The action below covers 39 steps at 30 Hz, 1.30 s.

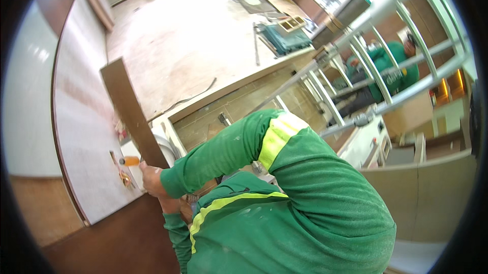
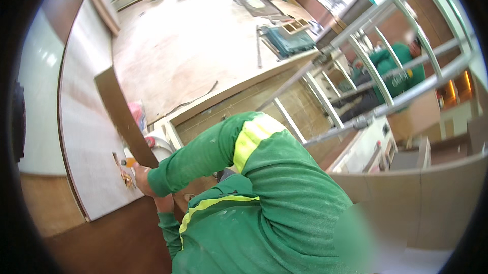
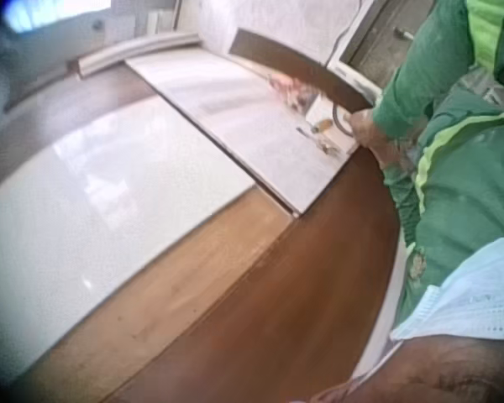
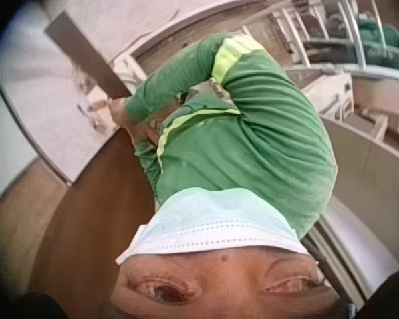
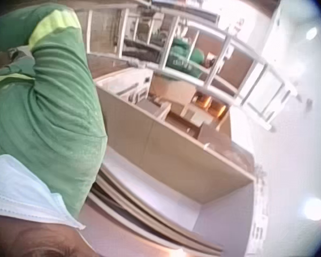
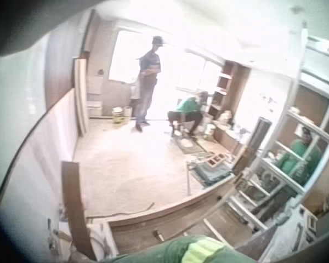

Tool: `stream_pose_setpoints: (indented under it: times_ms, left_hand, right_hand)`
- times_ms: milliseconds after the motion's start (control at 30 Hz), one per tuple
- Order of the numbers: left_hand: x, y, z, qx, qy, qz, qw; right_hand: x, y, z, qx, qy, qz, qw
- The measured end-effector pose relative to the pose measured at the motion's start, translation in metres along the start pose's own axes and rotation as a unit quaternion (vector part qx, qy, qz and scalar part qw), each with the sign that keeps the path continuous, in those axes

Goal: The person measures and fits a wooden trim strip to the edge of a cabinet door, then marks and cuts a second strip on the floor. They use a utility knife to score the cut line and a hammer to snap the strip, then sand the edge smooth.

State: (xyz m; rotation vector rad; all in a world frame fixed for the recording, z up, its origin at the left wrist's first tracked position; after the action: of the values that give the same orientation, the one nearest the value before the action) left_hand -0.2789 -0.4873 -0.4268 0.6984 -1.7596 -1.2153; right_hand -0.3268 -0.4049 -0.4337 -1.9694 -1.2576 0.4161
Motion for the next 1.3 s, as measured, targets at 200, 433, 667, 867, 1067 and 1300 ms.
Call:
stream_pose_setpoints:
  times_ms: [200,433,667,867,1067,1300]
  left_hand:
    - [0.001,-0.013,-0.028,0.208,-0.151,-0.138,0.956]
    - [0.051,-0.066,-0.032,0.167,-0.159,-0.053,0.972]
    - [0.083,-0.091,-0.057,0.193,-0.177,-0.076,0.962]
    - [0.154,-0.005,-0.095,0.142,0.054,-0.174,0.973]
    - [0.226,-0.011,-0.132,0.151,0.185,-0.140,0.961]
    - [0.271,-0.057,-0.168,0.149,0.291,-0.107,0.939]
  right_hand:
    - [-0.050,-0.096,-0.063,-0.478,0.182,0.831,0.218]
    - [-0.023,-0.241,-0.177,-0.564,0.199,0.774,-0.205]
    - [-0.024,-0.278,-0.248,-0.657,0.213,0.591,-0.416]
    - [-0.103,-0.257,-0.303,-0.724,0.232,0.527,-0.380]
    - [-0.149,-0.264,-0.308,-0.723,0.279,0.419,-0.473]
    - [-0.215,-0.204,-0.312,-0.585,0.441,0.370,-0.571]
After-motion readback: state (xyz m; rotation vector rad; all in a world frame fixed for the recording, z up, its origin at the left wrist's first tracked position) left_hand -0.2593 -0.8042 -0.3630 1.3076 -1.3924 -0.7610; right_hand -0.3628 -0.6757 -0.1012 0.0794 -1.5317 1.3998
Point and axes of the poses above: each hand's wrist, its own z-axis towards the middle knuckle, its own x-axis out of the back of the hand, y = z × x, the point moved 10 cm from there along z, towards the middle knuckle, and after that the axes turned 15 degrees about x, right-handed, at the moved point
